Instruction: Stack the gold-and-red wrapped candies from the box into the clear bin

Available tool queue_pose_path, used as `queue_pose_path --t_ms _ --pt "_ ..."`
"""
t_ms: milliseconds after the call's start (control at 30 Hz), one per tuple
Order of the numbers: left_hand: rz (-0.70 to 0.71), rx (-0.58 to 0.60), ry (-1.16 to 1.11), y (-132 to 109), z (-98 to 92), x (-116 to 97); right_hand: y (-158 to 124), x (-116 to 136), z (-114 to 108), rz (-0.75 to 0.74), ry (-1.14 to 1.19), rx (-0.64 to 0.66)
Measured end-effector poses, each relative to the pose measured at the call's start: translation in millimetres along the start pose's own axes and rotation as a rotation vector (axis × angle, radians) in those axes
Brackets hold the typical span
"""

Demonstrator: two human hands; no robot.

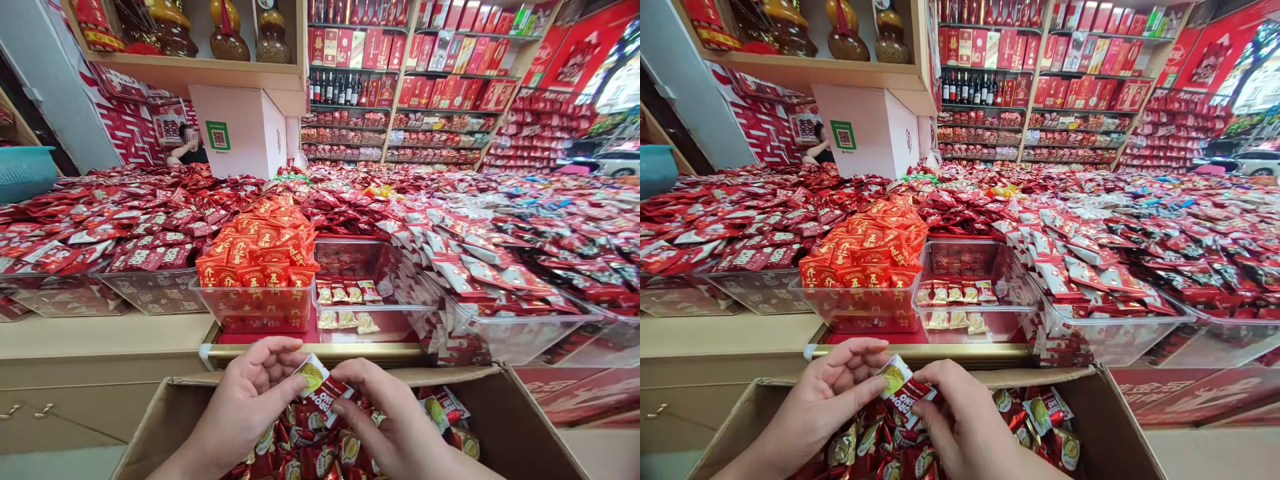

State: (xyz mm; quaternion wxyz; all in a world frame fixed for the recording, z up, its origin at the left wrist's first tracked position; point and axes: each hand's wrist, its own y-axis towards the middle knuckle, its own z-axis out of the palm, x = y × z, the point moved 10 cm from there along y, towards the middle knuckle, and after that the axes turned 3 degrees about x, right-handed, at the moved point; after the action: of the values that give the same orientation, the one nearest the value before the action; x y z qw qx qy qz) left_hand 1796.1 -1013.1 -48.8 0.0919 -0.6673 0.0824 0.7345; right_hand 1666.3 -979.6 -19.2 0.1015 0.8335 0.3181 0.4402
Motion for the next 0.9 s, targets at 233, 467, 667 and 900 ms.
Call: queue_pose_path --t_ms 233,467,667,900 --pt "-0.075 -0.047 -0.038 2 -2.4 4 -9 51 7 -0.507 -0.542 -0.007" --pt "-0.089 -0.044 -0.129 2 -1.9 7 -10 58 3 -0.531 -0.587 -0.049" --pt "-0.063 -0.082 -0.024 1 -8.2 -2 2 58 -37 -0.503 -0.595 -0.153" --pt "0.002 -0.025 0.170 6 -18.3 -7 101 -31 -86 -0.014 -1.061 0.073"
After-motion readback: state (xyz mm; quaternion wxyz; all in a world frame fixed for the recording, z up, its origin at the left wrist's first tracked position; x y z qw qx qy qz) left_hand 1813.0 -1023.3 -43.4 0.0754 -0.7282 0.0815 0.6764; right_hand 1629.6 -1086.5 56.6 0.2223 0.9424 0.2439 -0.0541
